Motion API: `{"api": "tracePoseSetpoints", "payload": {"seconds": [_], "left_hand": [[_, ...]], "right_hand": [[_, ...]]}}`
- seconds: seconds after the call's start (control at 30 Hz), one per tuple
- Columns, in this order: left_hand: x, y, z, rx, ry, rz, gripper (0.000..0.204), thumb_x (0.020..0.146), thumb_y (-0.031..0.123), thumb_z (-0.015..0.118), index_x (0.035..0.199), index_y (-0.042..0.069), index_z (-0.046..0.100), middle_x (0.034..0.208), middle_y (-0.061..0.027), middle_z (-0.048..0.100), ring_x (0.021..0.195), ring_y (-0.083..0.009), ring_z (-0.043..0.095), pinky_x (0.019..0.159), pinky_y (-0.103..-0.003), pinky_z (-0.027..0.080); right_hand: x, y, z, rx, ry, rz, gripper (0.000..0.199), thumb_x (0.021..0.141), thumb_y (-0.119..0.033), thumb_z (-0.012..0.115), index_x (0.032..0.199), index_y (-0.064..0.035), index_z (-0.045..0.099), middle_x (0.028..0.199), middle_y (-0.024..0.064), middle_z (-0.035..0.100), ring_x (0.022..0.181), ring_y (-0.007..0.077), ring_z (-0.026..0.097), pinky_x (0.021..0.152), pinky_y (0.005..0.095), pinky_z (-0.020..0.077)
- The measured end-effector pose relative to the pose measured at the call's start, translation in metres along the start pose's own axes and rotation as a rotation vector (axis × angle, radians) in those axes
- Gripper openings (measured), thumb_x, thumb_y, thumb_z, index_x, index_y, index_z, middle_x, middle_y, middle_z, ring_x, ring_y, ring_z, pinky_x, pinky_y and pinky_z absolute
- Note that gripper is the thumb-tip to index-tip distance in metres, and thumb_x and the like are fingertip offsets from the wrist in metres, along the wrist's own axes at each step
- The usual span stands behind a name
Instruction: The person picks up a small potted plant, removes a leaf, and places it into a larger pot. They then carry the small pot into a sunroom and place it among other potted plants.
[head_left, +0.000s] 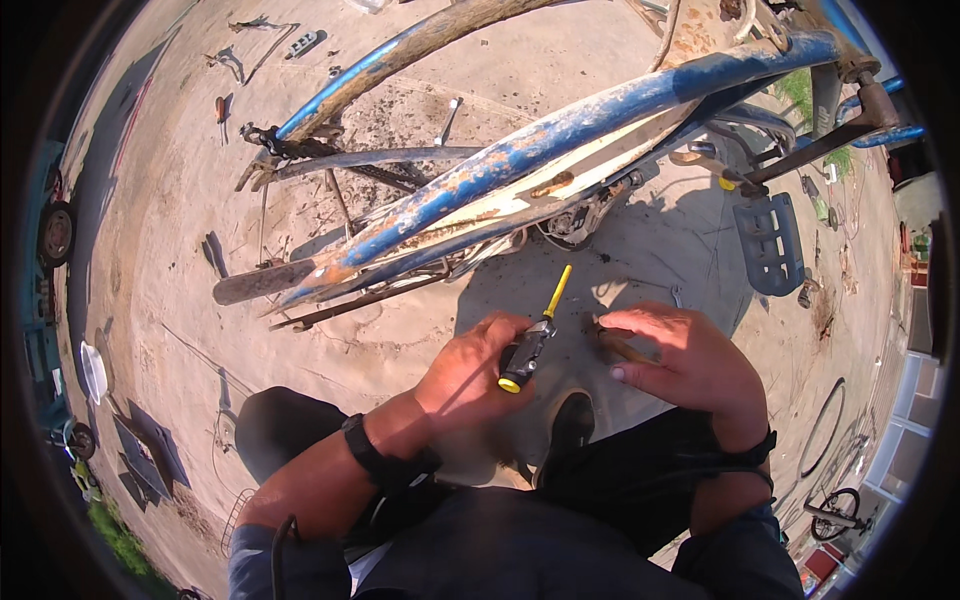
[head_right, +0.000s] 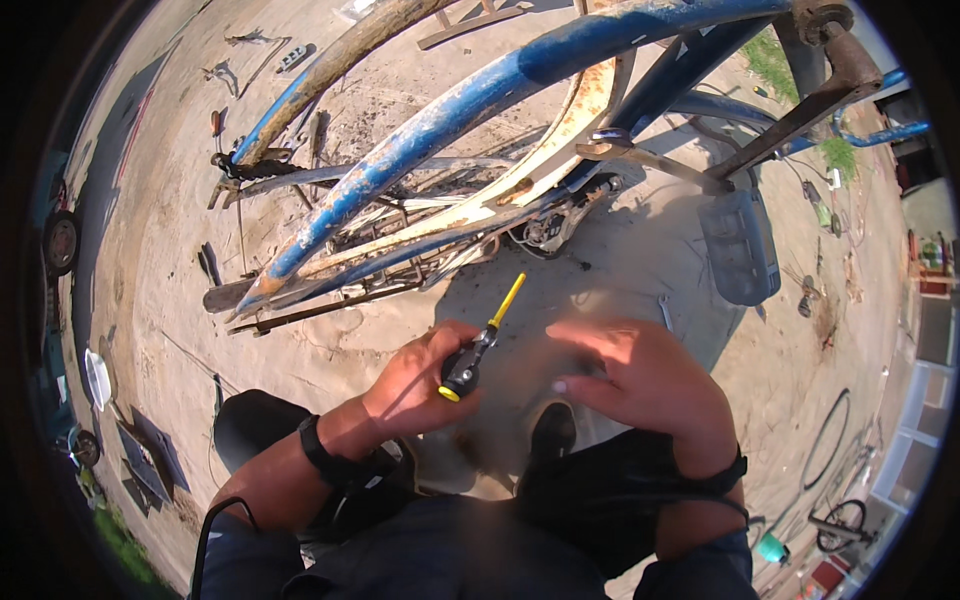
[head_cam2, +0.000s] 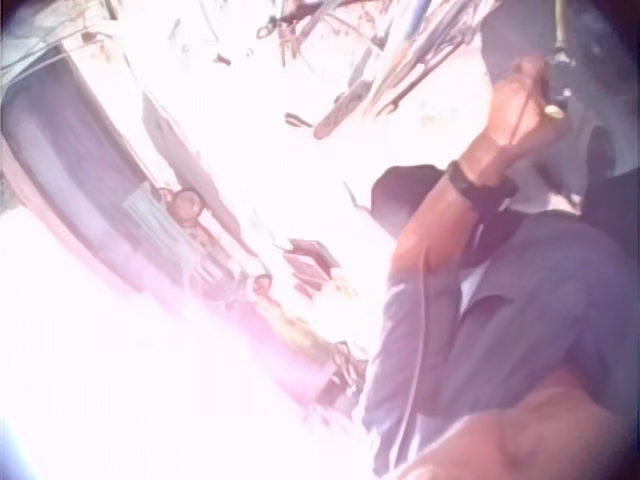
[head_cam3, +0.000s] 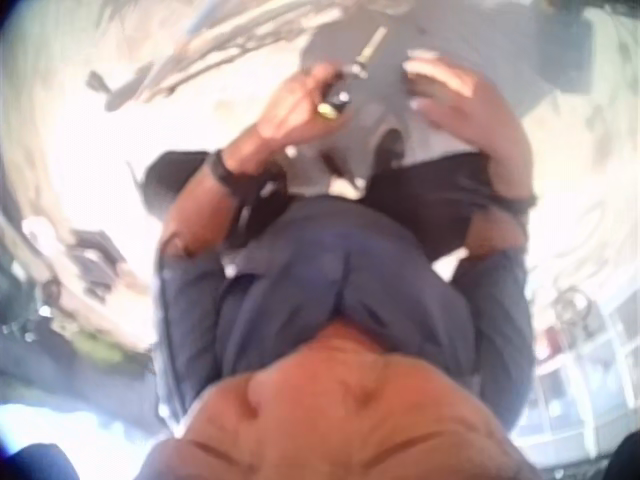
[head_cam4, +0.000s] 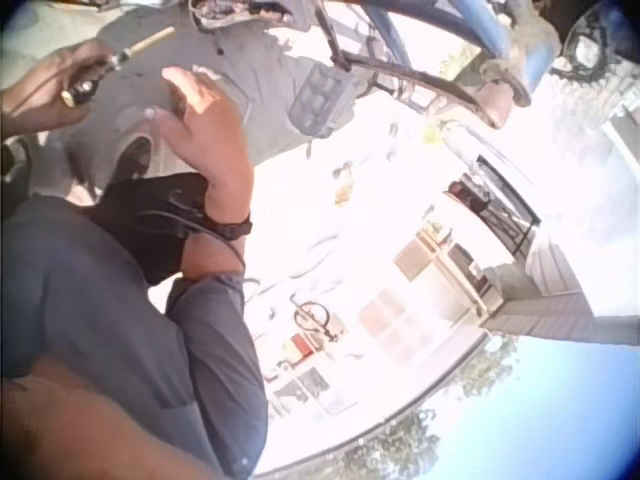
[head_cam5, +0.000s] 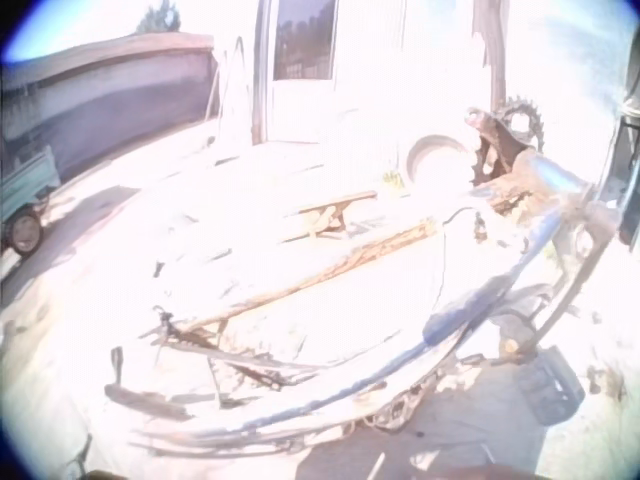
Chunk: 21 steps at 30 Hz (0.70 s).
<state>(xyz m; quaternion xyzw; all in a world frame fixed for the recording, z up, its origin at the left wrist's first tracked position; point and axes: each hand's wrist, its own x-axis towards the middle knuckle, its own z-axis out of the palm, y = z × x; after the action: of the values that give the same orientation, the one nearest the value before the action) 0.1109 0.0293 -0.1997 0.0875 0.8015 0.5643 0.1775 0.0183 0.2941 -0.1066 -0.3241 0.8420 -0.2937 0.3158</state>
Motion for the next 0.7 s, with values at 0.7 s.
{"api": "tracePoseSetpoints", "payload": {"seconds": [0.7], "left_hand": [[-0.068, 0.02, -0.087, 0.104, -0.128, 0.218, 0.049, 0.072, 0.007, 0.072, 0.12, 0.004, 0.059, 0.118, -0.0187, 0.061, 0.11, -0.0391, 0.059, 0.094, -0.042, 0.05]], "right_hand": [[0.036, -0.026, 0.02, -0.015, -0.04, 0.049, 0.049, 0.081, -0.023, 0.074, 0.12, 0.0021, 0.061, 0.113, 0.0189, 0.067, 0.101, 0.0343, 0.066, 0.088, 0.0385, 0.0521]]}}
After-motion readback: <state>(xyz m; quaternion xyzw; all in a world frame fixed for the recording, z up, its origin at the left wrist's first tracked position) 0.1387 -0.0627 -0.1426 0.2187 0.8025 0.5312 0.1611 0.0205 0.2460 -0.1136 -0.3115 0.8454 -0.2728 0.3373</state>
